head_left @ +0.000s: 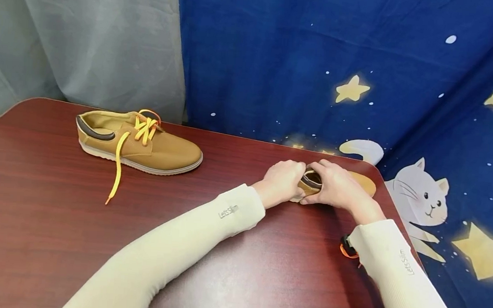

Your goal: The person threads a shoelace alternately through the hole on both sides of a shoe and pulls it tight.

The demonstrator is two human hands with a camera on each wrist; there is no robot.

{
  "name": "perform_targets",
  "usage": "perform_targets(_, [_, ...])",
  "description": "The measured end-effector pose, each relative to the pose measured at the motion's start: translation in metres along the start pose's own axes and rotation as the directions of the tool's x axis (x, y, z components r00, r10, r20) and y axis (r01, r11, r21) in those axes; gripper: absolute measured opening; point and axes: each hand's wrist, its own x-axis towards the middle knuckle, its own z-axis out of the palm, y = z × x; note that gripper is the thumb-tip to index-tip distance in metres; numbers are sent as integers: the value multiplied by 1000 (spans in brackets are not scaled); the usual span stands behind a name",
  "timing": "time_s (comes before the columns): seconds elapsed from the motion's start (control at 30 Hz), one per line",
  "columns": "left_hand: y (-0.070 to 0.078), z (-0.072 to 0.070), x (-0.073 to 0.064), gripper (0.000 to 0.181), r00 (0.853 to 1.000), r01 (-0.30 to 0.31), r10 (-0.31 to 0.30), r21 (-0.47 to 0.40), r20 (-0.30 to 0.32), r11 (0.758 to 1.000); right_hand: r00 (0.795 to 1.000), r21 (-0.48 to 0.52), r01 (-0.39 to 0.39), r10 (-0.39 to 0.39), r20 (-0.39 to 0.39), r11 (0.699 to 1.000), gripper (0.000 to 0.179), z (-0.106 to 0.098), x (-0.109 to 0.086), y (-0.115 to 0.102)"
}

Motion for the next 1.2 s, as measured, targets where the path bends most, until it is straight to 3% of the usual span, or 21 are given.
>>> perform_targets(0.43, [-15,-6,-53,40,998,-55,56,67,-12,996,999,-35,35,-37,-38,999,79,9,-16,-51])
perform_targets(0.73, [-25,-13,-97,41,996,-65,68,57,-52,996,990,-30,95,-98,-98,995,76,14,-26,-88])
perform_targets(0.9, [-34,-17,-120,40,994,-62,66,46,-82,997,986,66,146,-140,-88,987,73,17,-28,-102])
perform_targets(1.07, [-44,-18,-142,40,991,-62,60,-16,-116,998,982,207,191,-184,-52,960,70,14,-31,-105])
perform_targets(1.2, [-51,-21,-157,39,990,-58,54,-28,-133,998,978,260,205,-204,-29,943,71,10,-35,-108])
